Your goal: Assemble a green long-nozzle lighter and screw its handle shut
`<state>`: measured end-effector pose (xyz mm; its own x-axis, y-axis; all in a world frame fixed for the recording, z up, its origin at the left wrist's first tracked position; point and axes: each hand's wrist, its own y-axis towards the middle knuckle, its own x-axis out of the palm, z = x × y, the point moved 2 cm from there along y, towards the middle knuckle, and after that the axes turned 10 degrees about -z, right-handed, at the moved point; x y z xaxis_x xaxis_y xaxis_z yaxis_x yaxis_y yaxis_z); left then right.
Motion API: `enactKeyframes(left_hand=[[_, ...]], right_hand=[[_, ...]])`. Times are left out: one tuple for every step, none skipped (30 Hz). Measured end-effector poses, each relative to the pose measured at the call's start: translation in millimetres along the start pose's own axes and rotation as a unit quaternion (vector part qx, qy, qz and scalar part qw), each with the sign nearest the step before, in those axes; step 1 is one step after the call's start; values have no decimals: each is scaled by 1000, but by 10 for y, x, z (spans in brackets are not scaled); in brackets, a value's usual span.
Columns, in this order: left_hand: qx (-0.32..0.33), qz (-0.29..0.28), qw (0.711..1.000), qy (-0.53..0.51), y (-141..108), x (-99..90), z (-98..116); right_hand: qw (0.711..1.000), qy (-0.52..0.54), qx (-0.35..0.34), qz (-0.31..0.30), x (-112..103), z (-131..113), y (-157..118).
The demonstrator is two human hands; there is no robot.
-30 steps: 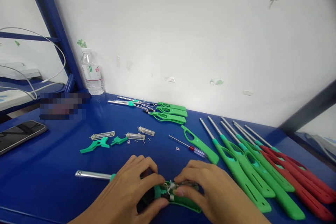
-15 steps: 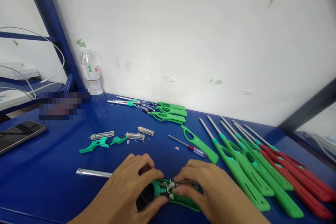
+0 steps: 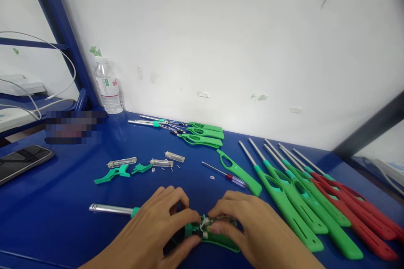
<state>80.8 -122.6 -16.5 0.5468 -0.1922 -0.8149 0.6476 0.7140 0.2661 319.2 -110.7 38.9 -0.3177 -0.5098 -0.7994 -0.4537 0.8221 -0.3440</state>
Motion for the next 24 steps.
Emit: enactKeyframes(left_hand=[[4, 2, 1000, 2, -1, 5, -2], [6, 4, 1000, 2, 0, 9, -5], [8, 4, 1000, 2, 3, 12, -10], [9, 4, 1000, -1, 8, 14, -14], [8, 1, 1000, -5, 15, 15, -18], [5, -3, 1000, -9, 22, 14, -21], [1, -7, 1000, -12, 29, 10, -21], [-2, -7, 1000, -15, 35, 3, -17], [-3, -6, 1000, -18, 39, -6, -11], [-4, -5, 1000, -19, 43, -16, -2], [-4, -6, 1000, -17, 45, -25, 9], [-4, -11, 1000, -12, 47, -31, 18], [-4, -13, 1000, -6, 48, -36, 27], [-1, -13, 1000, -1, 48, -38, 34], [3, -8, 1000, 2, 48, -39, 39], [8, 0, 1000, 2, 48, -41, 44], [13, 7, 1000, 1, 49, -44, 49], [16, 16, 1000, 0, 52, -52, 56], [16, 17, 1000, 2, 58, -63, 65], [14, 11, 1000, 7, 66, -75, 76], [12, 5, 1000, 15, 76, -92, 88], [11, 2, 1000, 25, 86, -112, 101], [10, -2, 999, 34, 96, -129, 111], [10, -4, 999, 42, 104, -144, 117]], right_hand=[[1000, -2, 0, 0, 1, -3, -1], [1000, -5, 0, -1, 0, -8, -2], [1000, -7, 0, -1, -4, -14, -3], [1000, -9, -2, 0, -10, -21, -5], [1000, -10, -3, 1, -18, -27, -8], [1000, -10, -5, 3, -27, -32, -10], [1000, -10, -6, 6, -36, -36, -12], [1000, -10, -6, 9, -44, -38, -13], [1000, -10, -6, 12, -49, -39, -14], [1000, -10, -5, 14, -50, -38, -14], [1000, -10, -4, 15, -49, -36, -14], [1000, -9, -3, 16, -45, -33, -13], [1000, -7, -3, 17, -40, -28, -12], [1000, -6, -3, 18, -33, -24, -9], [1000, -4, -5, 19, -27, -19, -6], [1000, -3, -8, 19, -22, -14, -2], [1000, -3, -13, 19, -19, -11, 4], [1000, -3, -17, 18, -18, -9, 9], [1000, -4, -20, 16, -20, -9, 15], [1000, -5, -21, 14, -25, -11, 19], [1000, -6, -20, 12, -31, -15, 22], [1000, -5, -17, 9, -38, -21, 23], [1000, -2, -14, 6, -44, -28, 21], [1000, 3, -13, 4, -48, -35, 19]])
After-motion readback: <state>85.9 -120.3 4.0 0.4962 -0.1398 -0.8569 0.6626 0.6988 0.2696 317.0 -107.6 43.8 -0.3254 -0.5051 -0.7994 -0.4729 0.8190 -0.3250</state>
